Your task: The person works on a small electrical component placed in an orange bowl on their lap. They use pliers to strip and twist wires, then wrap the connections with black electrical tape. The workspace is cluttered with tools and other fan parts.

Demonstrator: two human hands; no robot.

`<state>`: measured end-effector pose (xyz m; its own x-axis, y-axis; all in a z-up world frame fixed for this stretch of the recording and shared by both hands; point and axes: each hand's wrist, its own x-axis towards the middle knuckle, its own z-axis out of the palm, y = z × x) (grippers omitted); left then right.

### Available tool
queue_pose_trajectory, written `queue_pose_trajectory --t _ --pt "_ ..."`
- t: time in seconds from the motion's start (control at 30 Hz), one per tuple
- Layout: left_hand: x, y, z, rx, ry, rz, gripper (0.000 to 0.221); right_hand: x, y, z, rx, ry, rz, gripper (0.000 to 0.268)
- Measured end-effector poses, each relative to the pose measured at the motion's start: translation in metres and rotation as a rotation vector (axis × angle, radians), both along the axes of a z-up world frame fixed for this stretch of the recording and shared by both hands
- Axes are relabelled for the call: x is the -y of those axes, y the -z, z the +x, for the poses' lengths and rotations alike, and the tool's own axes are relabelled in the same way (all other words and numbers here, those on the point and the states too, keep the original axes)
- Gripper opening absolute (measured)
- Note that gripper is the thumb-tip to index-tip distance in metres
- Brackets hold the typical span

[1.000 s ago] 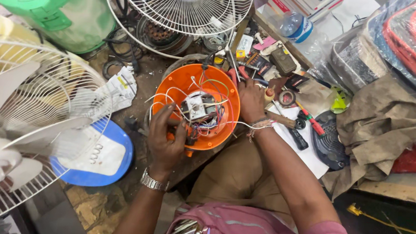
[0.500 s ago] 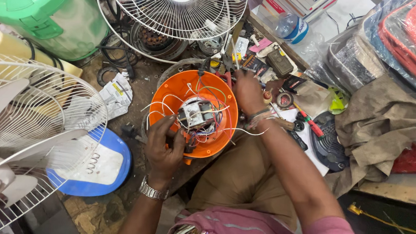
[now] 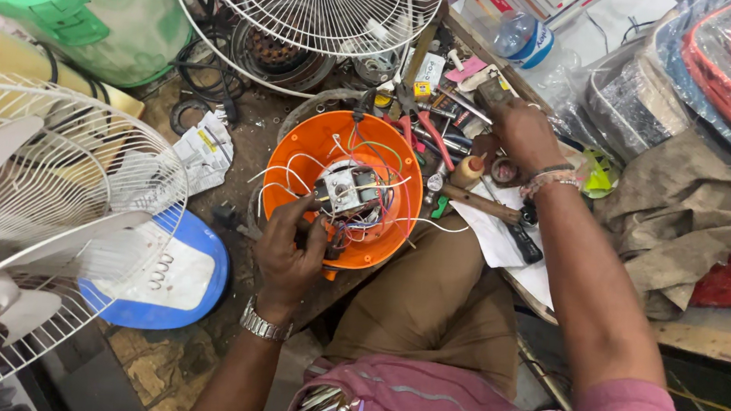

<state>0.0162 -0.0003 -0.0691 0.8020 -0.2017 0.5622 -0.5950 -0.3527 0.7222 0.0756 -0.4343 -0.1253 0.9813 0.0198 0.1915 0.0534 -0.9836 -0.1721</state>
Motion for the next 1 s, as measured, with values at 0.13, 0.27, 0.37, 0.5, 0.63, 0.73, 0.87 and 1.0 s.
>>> queue_pose_trajectory --t 0.13,0.27,0.37,0.5,0.63,0.73,0.87,1.0 --pt "0.002 0.001 -0.002 -0.065 -0.028 0.016 0.038 -0.023 0.004 -0.008 0.175 0.147 0.046 0.026" --pt "0.005 -0.001 -0.003 -0.064 -0.037 0.037 0.037 -0.077 0.029 0.005 0.246 -0.016 0.248 0.02" --pt "0.008 -0.005 -0.007 0.039 -0.02 0.059 0.036 -0.11 0.063 0.01 0.109 0.118 0.217 0.023" --pt "0.015 -0.011 -0.011 -0.003 -0.042 0.074 0.034 -0.131 0.098 0.028 0.125 0.15 -0.098 0.041" --pt "0.02 -0.011 -0.012 -0.078 -0.076 0.05 0.032 -0.138 0.12 0.028 -0.002 0.243 -0.169 0.043" --pt "0.021 -0.01 -0.011 -0.031 -0.108 0.033 0.032 -0.138 0.113 0.031 -0.022 0.255 -0.182 0.037" --pt "0.026 -0.012 -0.016 0.017 -0.158 0.03 0.031 -0.137 0.077 0.029 0.006 0.266 0.016 0.036" --pt "0.04 -0.014 -0.024 0.006 -0.184 0.092 0.031 -0.144 0.034 -0.019 0.099 0.25 0.275 0.044"
